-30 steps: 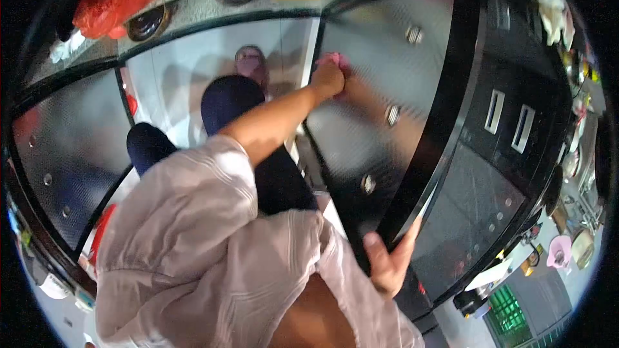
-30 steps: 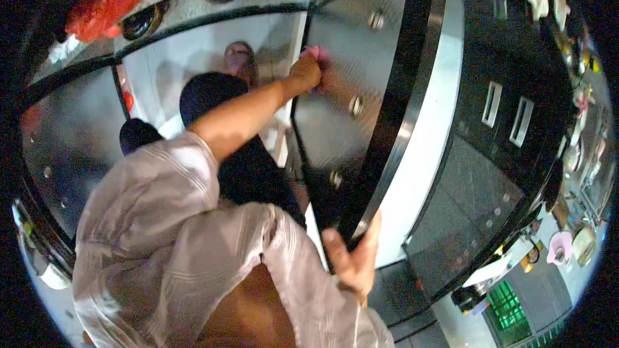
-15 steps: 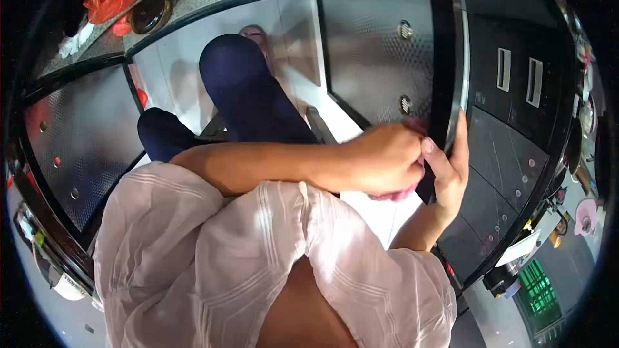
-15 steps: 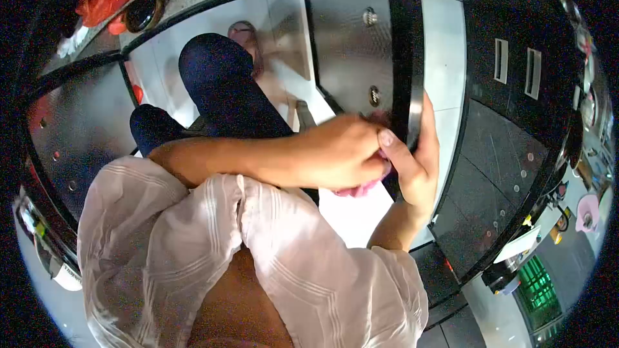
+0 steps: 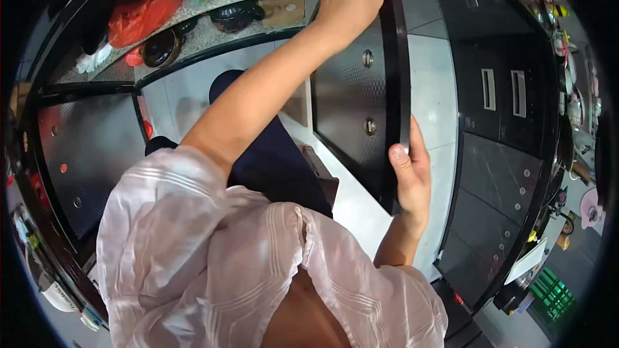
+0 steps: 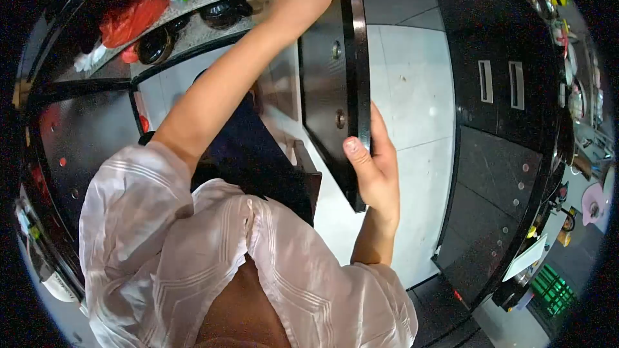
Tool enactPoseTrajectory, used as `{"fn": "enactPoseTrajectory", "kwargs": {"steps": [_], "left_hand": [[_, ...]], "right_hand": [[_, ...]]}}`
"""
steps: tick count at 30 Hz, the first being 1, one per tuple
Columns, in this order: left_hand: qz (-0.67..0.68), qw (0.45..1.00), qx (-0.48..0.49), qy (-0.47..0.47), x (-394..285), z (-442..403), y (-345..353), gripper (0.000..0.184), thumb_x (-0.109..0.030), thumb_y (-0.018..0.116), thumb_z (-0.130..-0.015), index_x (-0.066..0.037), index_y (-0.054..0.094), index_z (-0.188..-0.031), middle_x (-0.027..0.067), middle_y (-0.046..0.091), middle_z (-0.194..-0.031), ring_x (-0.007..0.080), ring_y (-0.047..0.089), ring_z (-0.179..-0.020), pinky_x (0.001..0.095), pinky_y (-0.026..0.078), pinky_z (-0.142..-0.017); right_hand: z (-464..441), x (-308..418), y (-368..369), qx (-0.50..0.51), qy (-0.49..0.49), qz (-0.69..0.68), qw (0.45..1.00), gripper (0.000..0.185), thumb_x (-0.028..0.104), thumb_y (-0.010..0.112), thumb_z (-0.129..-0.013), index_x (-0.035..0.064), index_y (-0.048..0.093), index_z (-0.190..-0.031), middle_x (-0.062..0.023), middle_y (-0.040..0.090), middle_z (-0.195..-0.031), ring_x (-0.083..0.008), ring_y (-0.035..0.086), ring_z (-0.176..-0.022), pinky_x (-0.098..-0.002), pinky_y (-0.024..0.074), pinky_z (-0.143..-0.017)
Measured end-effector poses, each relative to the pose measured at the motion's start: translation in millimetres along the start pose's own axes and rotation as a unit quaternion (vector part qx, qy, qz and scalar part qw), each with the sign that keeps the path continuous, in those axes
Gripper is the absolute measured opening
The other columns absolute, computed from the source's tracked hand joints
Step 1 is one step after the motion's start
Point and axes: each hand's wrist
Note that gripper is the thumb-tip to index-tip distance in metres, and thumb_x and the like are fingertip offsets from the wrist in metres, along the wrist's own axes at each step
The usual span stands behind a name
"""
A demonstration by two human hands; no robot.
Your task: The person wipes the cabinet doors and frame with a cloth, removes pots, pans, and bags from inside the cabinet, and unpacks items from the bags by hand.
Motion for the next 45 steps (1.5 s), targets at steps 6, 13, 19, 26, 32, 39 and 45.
{"fn": "enactPoseTrajectory", "kwargs": {"steps": [6,13,19,26,32,39,45], "left_hand": [[0.13,0.976,0.014,-0.172,-73.6,79.1,-16.4,0.034,-0.021,0.066,-0.085,0.0,0.052,-0.107,0.02,0.056,-0.101,0.0363,0.058,-0.096,0.0402,0.046,-0.081],[0.255,0.945,0.124,-0.162,-112.7,139.7,-53.5,0.032,-0.009,0.074,-0.073,-0.004,0.056,-0.099,0.0132,0.055,-0.102,0.0324,0.057,-0.097,0.0394,0.046,-0.083],[0.156,0.954,-0.09,-0.239,-1.5,17.2,22.6,0.027,-0.019,0.073,-0.081,-0.001,0.06,-0.096,0.0164,0.065,-0.094,0.0249,0.063,-0.087,0.0361,0.049,-0.078],[0.068,0.962,-0.067,-0.258,41.9,-48.6,36.8,0.046,-0.033,0.075,-0.073,0.002,0.062,-0.1,0.0224,0.066,-0.099,0.0384,0.063,-0.096,0.0431,0.05,-0.083],[0.066,0.929,0.069,-0.357,62.2,-11.5,4.6,0.049,-0.033,0.074,-0.076,0.002,0.065,-0.108,0.0203,0.069,-0.102,0.0296,0.067,-0.094,0.0362,0.051,-0.084],[0.15,0.928,-0.041,-0.339,107.6,-3.2,19.0,0.043,-0.027,0.068,-0.086,0.001,0.061,-0.119,0.0166,0.066,-0.116,0.0241,0.063,-0.104,0.0345,0.048,-0.091],[-0.048,0.993,-0.01,-0.111,81.7,-23.5,34.6,0.037,-0.014,0.061,-0.081,-0.003,0.063,-0.117,0.0206,0.066,-0.111,0.0383,0.062,-0.101,0.0414,0.05,-0.088]], "right_hand": [[1.7,10.6,14.7,-0.008,-0.032,0.036,0.999,0.063,0.032,0.051,-0.099,-0.0067,0.033,-0.145,-0.0136,0.047,-0.139,-0.02,0.044,-0.127,-0.0317,0.0297,-0.109],[8.9,-8.7,-11.2,0.027,0.022,0.09,0.995,0.072,0.051,0.04,-0.1,-0.0069,0.035,-0.143,-0.0148,0.045,-0.14,-0.0222,0.041,-0.13,-0.0339,0.0276,-0.11],[1.3,8.5,20.1,0.033,-0.039,0.091,0.995,0.078,0.049,0.05,-0.097,-0.0065,0.026,-0.147,-0.0158,0.041,-0.144,-0.0234,0.037,-0.132,-0.034,0.0241,-0.112],[1.8,9.2,34.8,0.037,-0.014,0.043,0.998,0.066,0.028,0.057,-0.096,-0.004,0.03,-0.147,-0.0137,0.046,-0.139,-0.0207,0.043,-0.126,-0.0324,0.0302,-0.108],[6.2,15.5,31.6,0.046,-0.033,0.047,0.997,0.062,0.026,0.059,-0.096,-0.0026,0.034,-0.145,-0.0111,0.051,-0.134,-0.019,0.046,-0.122,-0.0318,0.0327,-0.106],[4.1,12.3,23.5,0.043,-0.03,0.035,0.998,0.063,0.021,0.061,-0.093,-0.0032,0.035,-0.145,-0.0129,0.05,-0.136,-0.0198,0.047,-0.123,-0.0323,0.033,-0.107],[0.1,11.3,18.3,0.038,-0.008,0.021,0.999,0.063,0.017,0.061,-0.092,-0.004,0.034,-0.145,-0.0134,0.05,-0.136,-0.0204,0.046,-0.124,-0.0325,0.0327,-0.107]]}}
Point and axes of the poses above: each hand's wrist, its own z-axis away from the middle knuckle, its own y-axis out of the palm, x = y × z
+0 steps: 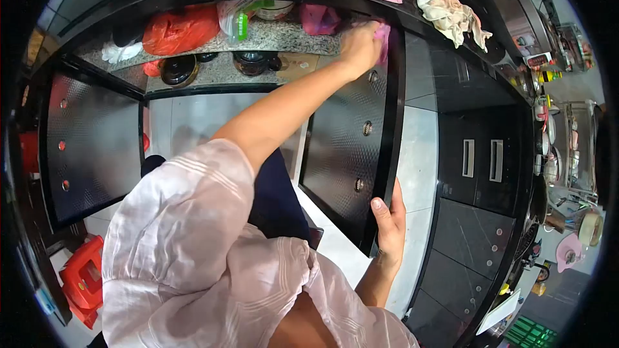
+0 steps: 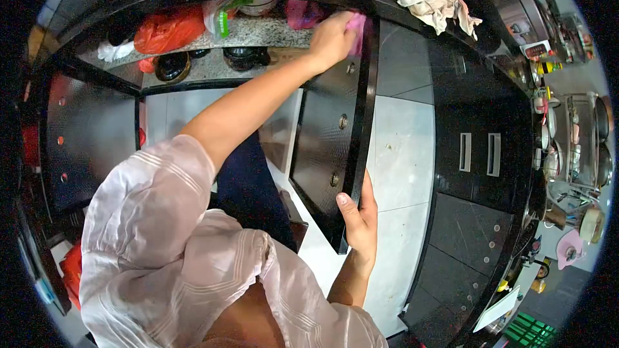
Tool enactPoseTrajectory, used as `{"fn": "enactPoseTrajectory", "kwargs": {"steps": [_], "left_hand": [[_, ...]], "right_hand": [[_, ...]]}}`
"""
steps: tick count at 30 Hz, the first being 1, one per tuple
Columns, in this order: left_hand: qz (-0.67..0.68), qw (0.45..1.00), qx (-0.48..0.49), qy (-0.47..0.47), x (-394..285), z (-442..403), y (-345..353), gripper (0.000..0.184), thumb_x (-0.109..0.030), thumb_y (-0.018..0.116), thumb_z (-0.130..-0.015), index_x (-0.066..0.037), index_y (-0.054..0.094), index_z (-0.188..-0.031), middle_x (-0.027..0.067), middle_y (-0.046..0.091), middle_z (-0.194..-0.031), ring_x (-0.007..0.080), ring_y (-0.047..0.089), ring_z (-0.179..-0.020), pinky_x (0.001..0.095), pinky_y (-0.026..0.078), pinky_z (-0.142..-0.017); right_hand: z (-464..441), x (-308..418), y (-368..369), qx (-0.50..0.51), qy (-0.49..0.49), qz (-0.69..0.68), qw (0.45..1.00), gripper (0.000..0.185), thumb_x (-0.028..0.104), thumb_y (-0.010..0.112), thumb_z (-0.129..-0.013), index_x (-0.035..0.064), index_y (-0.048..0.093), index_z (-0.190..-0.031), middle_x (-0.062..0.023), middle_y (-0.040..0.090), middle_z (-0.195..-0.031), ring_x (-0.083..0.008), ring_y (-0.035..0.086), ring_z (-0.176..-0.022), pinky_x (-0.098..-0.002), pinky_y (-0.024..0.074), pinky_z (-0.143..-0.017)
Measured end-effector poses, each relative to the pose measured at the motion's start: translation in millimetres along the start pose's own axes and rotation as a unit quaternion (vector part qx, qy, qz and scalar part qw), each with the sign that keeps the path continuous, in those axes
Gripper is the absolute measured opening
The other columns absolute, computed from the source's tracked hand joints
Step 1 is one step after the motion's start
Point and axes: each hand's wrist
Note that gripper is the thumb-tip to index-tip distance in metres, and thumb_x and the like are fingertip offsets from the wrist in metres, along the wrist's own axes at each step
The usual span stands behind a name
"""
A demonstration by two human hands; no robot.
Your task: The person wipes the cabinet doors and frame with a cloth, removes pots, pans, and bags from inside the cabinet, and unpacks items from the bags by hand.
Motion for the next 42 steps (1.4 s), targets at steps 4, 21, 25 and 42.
{"fn": "enactPoseTrajectory", "kwargs": {"steps": [4,21,25,42], "left_hand": [[0.116,0.987,0.098,-0.06,1.4,27.1,-23.9,0.029,-0.018,0.064,-0.083,-0.007,0.067,-0.11,0.0172,0.069,-0.104,0.0348,0.065,-0.097,0.0403,0.051,-0.086],[0.018,0.984,0.15,0.098,-100.6,125.3,-95.8,0.032,-0.009,0.056,-0.084,-0.019,0.058,-0.114,0.0124,0.056,-0.091,0.0348,0.062,-0.08,0.0443,0.052,-0.066],[0.069,0.968,0.209,0.116,-130.1,189.9,-120.6,0.034,-0.012,0.063,-0.082,-0.018,0.057,-0.115,0.0079,0.052,-0.087,0.0311,0.063,-0.078,0.0438,0.053,-0.065],[0.525,0.751,0.172,-0.362,-101.9,223.9,-246.8,0.049,-0.035,0.047,-0.101,0.004,0.054,-0.129,0.0088,0.061,-0.124,0.0135,0.056,-0.113,0.0282,0.042,-0.098]], "right_hand": [[-2.8,1.4,3.4,-0.008,-0.007,0.005,1.0,0.065,0.019,0.063,-0.091,-0.0046,0.034,-0.145,-0.0137,0.051,-0.136,-0.0206,0.046,-0.124,-0.0326,0.0323,-0.107],[1.2,-2.8,-2.4,-0.039,0.017,0.013,0.999,0.062,0.016,0.061,-0.093,-0.0046,0.035,-0.144,-0.0123,0.051,-0.134,-0.0194,0.048,-0.122,-0.0317,0.0326,-0.106],[2.1,-8.6,-14.5,-0.028,-0.035,0.061,0.997,0.057,0.018,0.056,-0.096,-0.0049,0.036,-0.144,-0.0125,0.048,-0.139,-0.0193,0.044,-0.126,-0.0329,0.0283,-0.11],[56.5,8.2,84.9,-0.224,-0.315,0.392,0.835,0.025,0.004,0.068,-0.086,-0.0004,0.067,-0.111,-0.0117,0.069,-0.098,-0.0172,0.066,-0.084,-0.0269,0.0522,-0.071]]}}
Point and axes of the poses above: each hand's wrist, its own z-axis away from the middle knuckle, its own y-axis out of the palm, x = y × z
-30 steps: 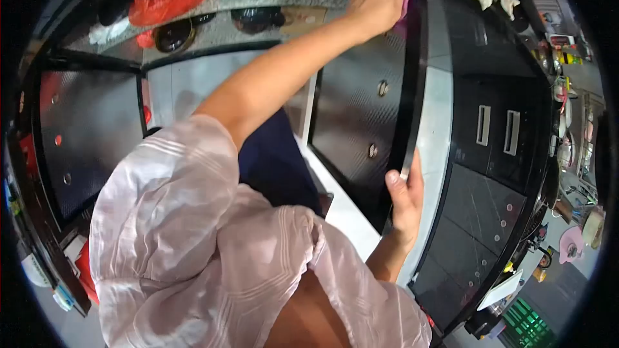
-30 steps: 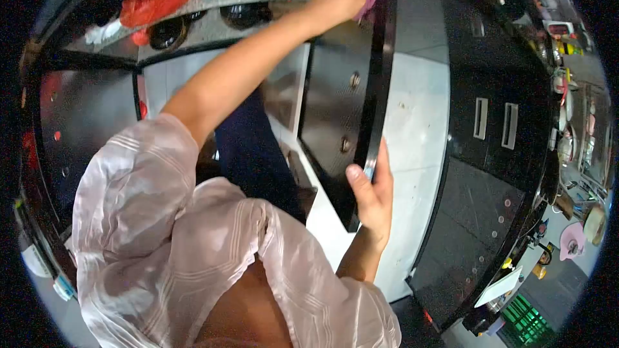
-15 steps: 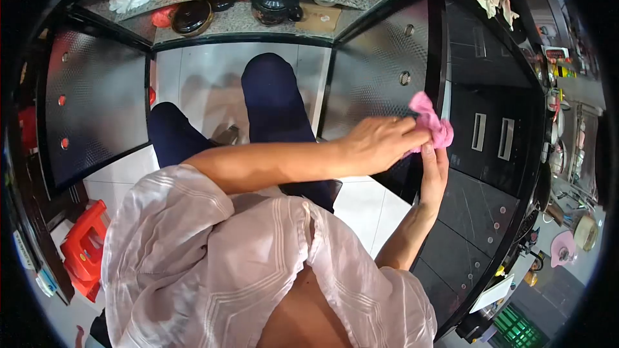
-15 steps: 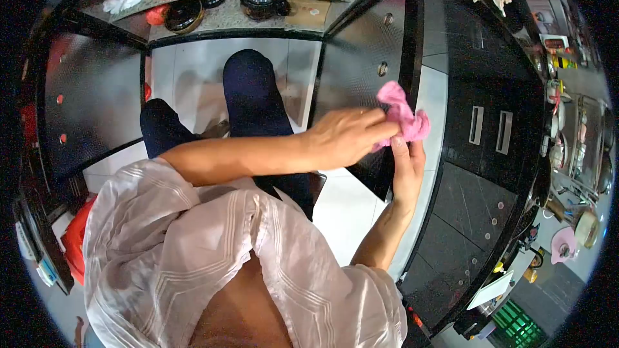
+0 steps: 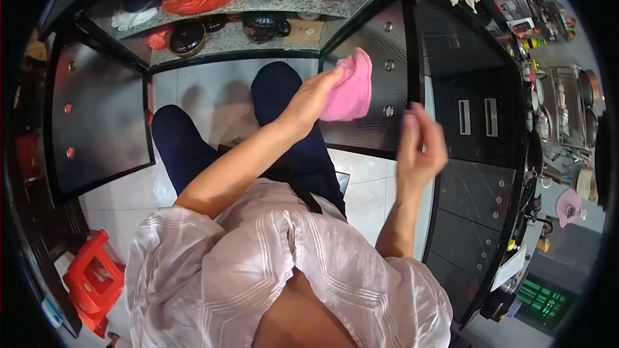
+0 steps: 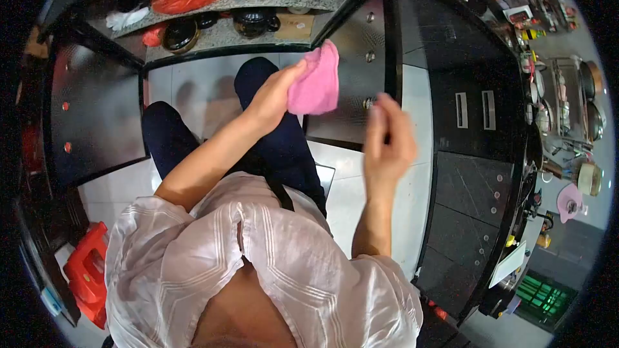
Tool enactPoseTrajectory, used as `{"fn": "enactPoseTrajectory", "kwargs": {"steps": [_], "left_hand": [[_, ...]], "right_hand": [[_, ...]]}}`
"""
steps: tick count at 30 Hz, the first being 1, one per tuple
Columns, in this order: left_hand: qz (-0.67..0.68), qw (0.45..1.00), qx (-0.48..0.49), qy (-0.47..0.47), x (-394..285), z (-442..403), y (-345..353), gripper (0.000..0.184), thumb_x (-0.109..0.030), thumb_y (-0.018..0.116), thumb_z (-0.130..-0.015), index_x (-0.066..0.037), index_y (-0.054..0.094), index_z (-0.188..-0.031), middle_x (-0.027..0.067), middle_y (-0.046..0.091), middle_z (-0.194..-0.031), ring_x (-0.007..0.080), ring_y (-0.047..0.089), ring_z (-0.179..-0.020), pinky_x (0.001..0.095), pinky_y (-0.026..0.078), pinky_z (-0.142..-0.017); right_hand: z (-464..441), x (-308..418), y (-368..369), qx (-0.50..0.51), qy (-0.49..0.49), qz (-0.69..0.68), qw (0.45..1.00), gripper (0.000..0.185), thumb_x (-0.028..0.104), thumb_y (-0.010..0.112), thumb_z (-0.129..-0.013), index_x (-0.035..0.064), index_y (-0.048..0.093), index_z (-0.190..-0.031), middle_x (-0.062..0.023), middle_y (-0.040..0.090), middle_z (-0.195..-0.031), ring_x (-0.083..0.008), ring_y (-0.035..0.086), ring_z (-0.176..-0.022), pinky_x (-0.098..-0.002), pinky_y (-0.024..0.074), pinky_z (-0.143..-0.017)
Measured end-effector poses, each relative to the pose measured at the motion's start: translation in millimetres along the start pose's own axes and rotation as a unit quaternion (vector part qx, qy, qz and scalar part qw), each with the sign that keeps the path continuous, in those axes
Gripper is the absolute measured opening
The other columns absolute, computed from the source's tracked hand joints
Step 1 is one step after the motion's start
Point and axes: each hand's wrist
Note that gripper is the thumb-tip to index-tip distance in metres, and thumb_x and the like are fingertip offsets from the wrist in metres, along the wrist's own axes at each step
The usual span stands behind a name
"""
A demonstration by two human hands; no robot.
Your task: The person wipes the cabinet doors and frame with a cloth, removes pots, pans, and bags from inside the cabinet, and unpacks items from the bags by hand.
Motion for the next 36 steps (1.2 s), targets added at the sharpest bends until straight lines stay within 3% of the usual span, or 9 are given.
{"fn": "enactPoseTrajectory", "kwargs": {"steps": [5,11,14,17,21,24,27,33,36], "left_hand": [[-0.019,0.995,0.065,0.068,24.8,8.1,-9.3,0.042,-0.03,0.049,-0.102,0.002,0.055,-0.128,0.0076,0.062,-0.121,0.0123,0.058,-0.111,0.0275,0.044,-0.096],[0.073,0.996,0.043,0.039,43.3,1.9,-30.0,0.03,-0.013,0.063,-0.093,0.0,0.057,-0.12,0.0043,0.066,-0.106,0.0098,0.061,-0.097,0.0253,0.048,-0.086],[-0.227,0.951,-0.122,0.172,51.2,-0.7,-11.7,0.069,-0.027,0.081,-0.075,0.001,0.044,-0.126,0.0143,0.061,-0.106,0.0197,0.062,-0.092,0.0335,0.049,-0.078],[-0.457,0.826,-0.2,0.263,26.0,4.8,-3.6,0.065,-0.022,0.081,-0.072,-0.002,0.045,-0.121,0.0179,0.056,-0.113,0.0322,0.058,-0.102,0.0398,0.047,-0.088],[-0.3,0.924,-0.087,0.221,30.5,-19.7,-19.0,0.058,-0.017,0.079,-0.074,-0.002,0.046,-0.121,0.0141,0.053,-0.123,0.026,0.052,-0.118,0.0375,0.042,-0.099],[-0.024,0.971,-0.027,0.235,27.0,-48.2,-19.2,0.055,-0.011,0.072,-0.081,-0.005,0.046,-0.129,0.0086,0.052,-0.127,0.0199,0.048,-0.123,0.0339,0.038,-0.105],[0.043,0.992,-0.032,0.118,49.9,-105.4,-42.2,0.041,-0.015,0.061,-0.092,-0.009,0.046,-0.13,0.0047,0.057,-0.103,0.0135,0.059,-0.09,0.0262,0.048,-0.074],[-0.14,0.988,-0.072,-0.007,59.8,-266.8,-34.9,0.017,-0.03,0.049,-0.099,-0.013,0.046,-0.095,0.0027,0.043,-0.06,0.0123,0.04,-0.04,0.0363,0.025,-0.032],[-0.223,0.97,-0.056,0.073,74.0,-345.2,-10.2,0.039,-0.026,0.049,-0.097,-0.005,0.035,-0.126,0.0161,0.035,-0.113,0.0274,0.034,-0.1,0.039,0.026,-0.08]], "right_hand": [[26.0,1.1,46.6,0.111,0.223,-0.233,0.94,0.021,0.003,0.071,-0.084,-0.0014,0.066,-0.104,-0.0027,0.065,-0.086,-0.0069,0.059,-0.076,-0.0206,0.048,-0.067],[0.0,32.5,8.8,0.058,0.143,-0.248,0.957,0.01,-0.007,0.067,-0.084,-0.0011,0.062,-0.091,-0.0026,0.061,-0.084,-0.0061,0.056,-0.074,-0.0195,0.0455,-0.067],[-19.1,35.0,15.2,0.068,0.112,-0.22,0.967,0.011,-0.005,0.07,-0.084,-0.0002,0.062,-0.089,-0.0027,0.06,-0.089,-0.0057,0.055,-0.075,-0.0187,0.0442,-0.067],[-42.3,31.7,35.9,0.08,0.083,-0.199,0.973,0.009,-0.004,0.07,-0.084,-0.0005,0.062,-0.088,-0.003,0.06,-0.088,-0.0059,0.056,-0.073,-0.0186,0.0438,-0.063],[-59.0,32.6,57.6,0.223,0.034,-0.147,0.963,0.011,-0.003,0.072,-0.079,0.001,0.066,-0.087,-0.0076,0.065,-0.084,-0.0139,0.062,-0.073,-0.0263,0.0495,-0.064],[-80.2,43.6,46.2,0.333,-0.106,-0.028,0.937,0.027,0.0,0.073,-0.076,0.0018,0.069,-0.103,-0.0146,0.068,-0.104,-0.0291,0.064,-0.1,-0.0344,0.0496,-0.087],[-94.6,3.6,14.6,0.13,-0.061,0.124,0.982,0.044,0.005,0.071,-0.082,0.0005,0.06,-0.124,-0.0187,0.059,-0.127,-0.0315,0.057,-0.118,-0.0384,0.0436,-0.1],[-76.5,-44.5,23.6,0.277,0.238,0.016,0.931,0.061,0.005,0.055,-0.094,-0.0067,0.024,-0.145,-0.0265,0.044,-0.138,-0.0287,0.041,-0.132,-0.033,0.0292,-0.109],[-68.7,-59.2,27.6,0.254,0.239,-0.005,0.937,0.062,0.003,0.055,-0.093,-0.0078,0.024,-0.145,-0.0222,0.042,-0.139,-0.0275,0.04,-0.13,-0.0339,0.0271,-0.11]]}}
Point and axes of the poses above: each hand's wrist, its own z-axis away from the middle knuckle, its own y-axis out of the palm, x = y × z
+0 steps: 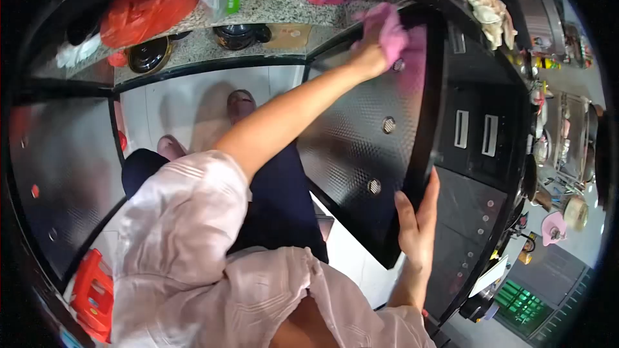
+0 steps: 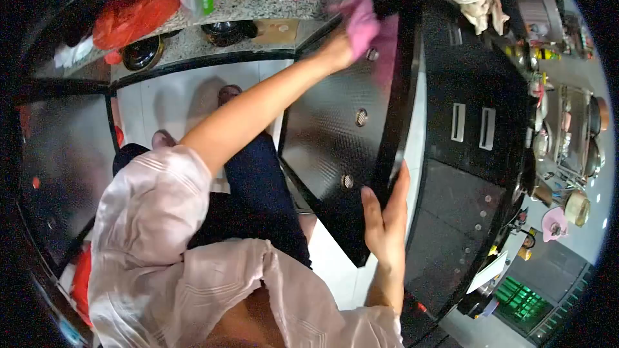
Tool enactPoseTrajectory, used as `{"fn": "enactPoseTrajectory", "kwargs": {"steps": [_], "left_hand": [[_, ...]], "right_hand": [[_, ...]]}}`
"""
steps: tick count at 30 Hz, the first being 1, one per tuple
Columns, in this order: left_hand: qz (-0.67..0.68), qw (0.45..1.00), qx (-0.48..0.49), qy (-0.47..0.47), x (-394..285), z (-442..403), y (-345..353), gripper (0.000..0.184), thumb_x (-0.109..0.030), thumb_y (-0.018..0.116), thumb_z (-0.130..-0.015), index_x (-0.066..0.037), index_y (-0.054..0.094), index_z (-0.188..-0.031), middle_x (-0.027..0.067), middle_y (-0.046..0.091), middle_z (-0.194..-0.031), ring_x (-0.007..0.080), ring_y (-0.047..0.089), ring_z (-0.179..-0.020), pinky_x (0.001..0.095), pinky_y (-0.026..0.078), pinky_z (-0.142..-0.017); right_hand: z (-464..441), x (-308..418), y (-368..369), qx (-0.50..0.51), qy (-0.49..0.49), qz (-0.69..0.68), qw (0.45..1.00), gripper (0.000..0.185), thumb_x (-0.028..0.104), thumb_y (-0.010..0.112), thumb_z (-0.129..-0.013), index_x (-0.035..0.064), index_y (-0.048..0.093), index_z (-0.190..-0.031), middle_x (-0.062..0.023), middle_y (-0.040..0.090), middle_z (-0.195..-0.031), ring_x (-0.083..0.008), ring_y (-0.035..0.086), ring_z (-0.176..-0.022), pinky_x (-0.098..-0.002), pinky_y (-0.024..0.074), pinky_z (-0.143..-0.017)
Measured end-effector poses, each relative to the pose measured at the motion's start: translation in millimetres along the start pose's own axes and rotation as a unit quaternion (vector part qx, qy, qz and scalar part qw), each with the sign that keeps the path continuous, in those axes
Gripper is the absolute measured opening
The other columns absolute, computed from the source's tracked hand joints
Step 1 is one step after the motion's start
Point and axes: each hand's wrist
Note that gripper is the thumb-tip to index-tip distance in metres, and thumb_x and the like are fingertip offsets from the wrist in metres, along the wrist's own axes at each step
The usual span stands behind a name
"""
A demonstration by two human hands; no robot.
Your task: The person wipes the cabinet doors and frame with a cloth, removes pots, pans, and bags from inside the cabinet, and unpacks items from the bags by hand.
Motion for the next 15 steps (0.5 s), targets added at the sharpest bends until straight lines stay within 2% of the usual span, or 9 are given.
{"fn": "enactPoseTrajectory", "kwargs": {"steps": [1,2,3,6,7,9,10,11,15], "left_hand": [[-0.082,0.976,-0.033,0.201,20.5,-20.2,12.2,0.049,-0.025,0.049,-0.096,-0.002,0.031,-0.136,0.0205,0.033,-0.131,0.0325,0.031,-0.119,0.0399,0.027,-0.096],[-0.182,0.909,-0.088,0.363,36.1,-24.7,16.3,0.06,-0.024,0.05,-0.095,0.001,0.028,-0.146,0.025,0.03,-0.149,0.0375,0.029,-0.139,0.0408,0.027,-0.112],[-0.319,0.816,-0.154,0.457,38.9,-18.0,10.7,0.061,-0.024,0.043,-0.099,-0.001,0.021,-0.151,0.0225,0.023,-0.155,0.0328,0.025,-0.142,0.0361,0.022,-0.115],[-0.097,0.947,-0.087,0.292,92.4,-25.2,-3.0,0.064,-0.02,0.042,-0.096,0.002,0.018,-0.151,0.0232,0.017,-0.157,0.0337,0.017,-0.146,0.0369,0.013,-0.118],[-0.095,0.943,-0.14,0.285,99.3,-20.0,-6.1,0.065,-0.02,0.046,-0.092,0.004,0.023,-0.149,0.0262,0.022,-0.154,0.038,0.019,-0.145,0.039,0.016,-0.117],[-0.072,0.951,-0.141,0.264,119.5,-22.3,-15.0,0.066,-0.024,0.047,-0.091,0.004,0.027,-0.147,0.0266,0.025,-0.153,0.0378,0.019,-0.145,0.0387,0.015,-0.118],[-0.061,0.955,-0.142,0.253,132.0,-23.6,-19.1,0.066,-0.026,0.047,-0.09,0.005,0.029,-0.146,0.0268,0.027,-0.153,0.0376,0.018,-0.145,0.0385,0.015,-0.118],[-0.053,0.968,-0.127,0.211,149.9,-30.8,-16.9,0.062,-0.026,0.047,-0.091,0.004,0.033,-0.143,0.025,0.033,-0.146,0.0362,0.026,-0.139,0.0393,0.02,-0.115],[0.012,0.993,-0.105,0.054,252.0,-8.4,-15.4,0.045,-0.027,0.05,-0.093,0.001,0.045,-0.128,0.0168,0.053,-0.122,0.0291,0.048,-0.115,0.0403,0.038,-0.1]], "right_hand": [[-1.8,0.8,-0.4,0.012,0.018,-0.035,0.999,0.063,0.004,0.055,-0.093,-0.0085,0.023,-0.145,-0.0217,0.042,-0.14,-0.0262,0.038,-0.131,-0.0337,0.0255,-0.11],[-2.0,2.9,0.8,0.004,0.036,-0.036,0.999,0.063,0.003,0.055,-0.092,-0.0085,0.022,-0.145,-0.021,0.041,-0.14,-0.0256,0.038,-0.131,-0.0333,0.0249,-0.111],[-3.6,5.5,1.2,-0.005,0.051,-0.037,0.998,0.063,0.002,0.054,-0.092,-0.0085,0.022,-0.146,-0.0203,0.041,-0.14,-0.0249,0.038,-0.131,-0.0329,0.0243,-0.111],[-6.5,7.1,-0.6,-0.012,0.099,-0.028,0.995,0.064,-0.001,0.053,-0.09,-0.0082,0.021,-0.145,-0.0192,0.042,-0.137,-0.0242,0.04,-0.126,-0.0319,0.0272,-0.108],[-6.6,9.1,-2.4,-0.005,0.119,-0.047,0.992,0.064,-0.001,0.053,-0.09,-0.0083,0.021,-0.145,-0.0192,0.042,-0.136,-0.0242,0.04,-0.125,-0.0317,0.0281,-0.107],[3.1,8.9,-2.0,-0.026,0.177,-0.051,0.983,0.065,0.003,0.055,-0.09,-0.0081,0.022,-0.145,-0.0187,0.042,-0.134,-0.0242,0.042,-0.122,-0.033,0.0294,-0.106],[1.7,6.3,0.6,-0.041,0.167,-0.045,0.984,0.075,0.011,0.063,-0.085,-0.007,0.022,-0.145,-0.0191,0.041,-0.136,-0.0253,0.045,-0.119,-0.0351,0.0306,-0.106],[6.2,6.0,1.1,-0.029,0.157,-0.041,0.986,0.075,0.003,0.054,-0.086,-0.0073,0.013,-0.149,-0.0168,0.038,-0.142,-0.0231,0.037,-0.13,-0.0319,0.0236,-0.109],[6.5,1.9,3.4,-0.031,0.149,-0.064,0.986,0.078,0.01,0.058,-0.086,-0.007,0.015,-0.149,-0.0164,0.038,-0.143,-0.0237,0.035,-0.132,-0.0333,0.0207,-0.111]]}}
Point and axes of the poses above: each hand's wrist, its own z-axis away from the middle knuckle, its own y-axis out of the palm, x = y × z
